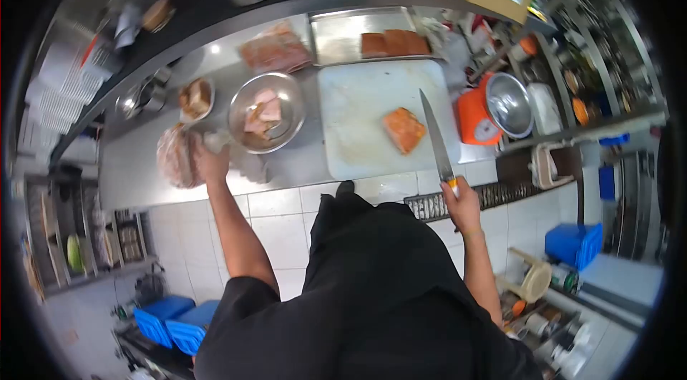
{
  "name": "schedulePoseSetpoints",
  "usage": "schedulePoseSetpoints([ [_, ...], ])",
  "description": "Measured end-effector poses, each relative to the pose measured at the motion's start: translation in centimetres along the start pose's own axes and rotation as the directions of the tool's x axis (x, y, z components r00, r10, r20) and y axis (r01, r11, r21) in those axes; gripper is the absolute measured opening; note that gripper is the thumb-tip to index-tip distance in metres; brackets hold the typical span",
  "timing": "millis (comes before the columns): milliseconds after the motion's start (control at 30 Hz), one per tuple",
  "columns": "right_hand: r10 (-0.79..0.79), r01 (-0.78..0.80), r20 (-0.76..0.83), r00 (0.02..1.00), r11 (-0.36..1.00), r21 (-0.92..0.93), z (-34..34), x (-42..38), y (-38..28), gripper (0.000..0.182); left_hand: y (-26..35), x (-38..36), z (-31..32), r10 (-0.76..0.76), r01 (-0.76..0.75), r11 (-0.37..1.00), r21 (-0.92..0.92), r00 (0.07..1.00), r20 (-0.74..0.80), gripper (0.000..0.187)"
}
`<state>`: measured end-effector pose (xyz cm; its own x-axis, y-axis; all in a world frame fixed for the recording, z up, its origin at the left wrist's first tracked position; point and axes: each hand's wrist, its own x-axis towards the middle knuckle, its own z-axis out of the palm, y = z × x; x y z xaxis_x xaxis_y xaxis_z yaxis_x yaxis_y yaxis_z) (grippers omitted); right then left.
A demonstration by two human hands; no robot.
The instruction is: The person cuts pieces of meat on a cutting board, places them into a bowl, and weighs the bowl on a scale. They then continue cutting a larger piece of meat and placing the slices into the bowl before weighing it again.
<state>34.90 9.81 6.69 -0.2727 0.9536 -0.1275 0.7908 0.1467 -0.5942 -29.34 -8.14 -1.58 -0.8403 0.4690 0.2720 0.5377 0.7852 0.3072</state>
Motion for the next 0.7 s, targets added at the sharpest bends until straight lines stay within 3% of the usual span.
schedulePoseSetpoints([
  [100,0.053,-0.059,-0.037,0.998,0.979,-0.195,0.2,1.8,0.9,0.039,8.3,-3.3,-4.2,0.031,-0.041,0.999,-0.027,0.951,-0.306,0.067],
  [200,0.063,-0.055,0.018,0.998,0.955,-0.291,0.1,3.0,0.2,0.040,17.7,-6.9,-5.2,0.232,-0.328,0.882,-0.338,0.928,-0.292,0.047],
  [267,0.063,-0.041,0.061,0.996,0.952,-0.305,0.6,2.5,-0.6,0.040,24.7,-10.6,-4.3,0.440,-0.512,0.657,-0.553,0.856,-0.270,0.038],
  [333,0.074,-0.045,0.083,0.994,0.952,-0.304,1.8,1.4,-1.0,0.039,30.5,-14.0,-2.1,0.603,-0.457,0.547,-0.701,0.796,-0.049,0.041],
  [400,0.091,-0.063,0.089,0.992,0.958,-0.278,2.5,-0.4,-1.1,0.038,34.5,-16.5,0.7,0.717,-0.544,0.535,-0.647,0.697,0.007,0.045],
  [500,0.138,-0.116,0.079,0.987,0.965,-0.237,2.9,-2.7,-1.7,0.035,37.4,-17.9,4.2,0.774,-0.518,0.560,-0.647,0.605,0.186,0.044],
  [600,0.173,-0.157,0.070,0.982,0.969,-0.193,2.7,-3.5,-2.4,0.033,37.8,-17.3,5.4,0.784,-0.530,0.549,-0.646,0.594,0.179,0.044],
  [700,0.085,-0.087,-0.020,0.996,0.983,-0.164,2.0,-3.3,-3.6,0.031,37.5,-17.4,4.8,0.796,-0.558,0.541,-0.629,0.581,0.170,0.042],
])
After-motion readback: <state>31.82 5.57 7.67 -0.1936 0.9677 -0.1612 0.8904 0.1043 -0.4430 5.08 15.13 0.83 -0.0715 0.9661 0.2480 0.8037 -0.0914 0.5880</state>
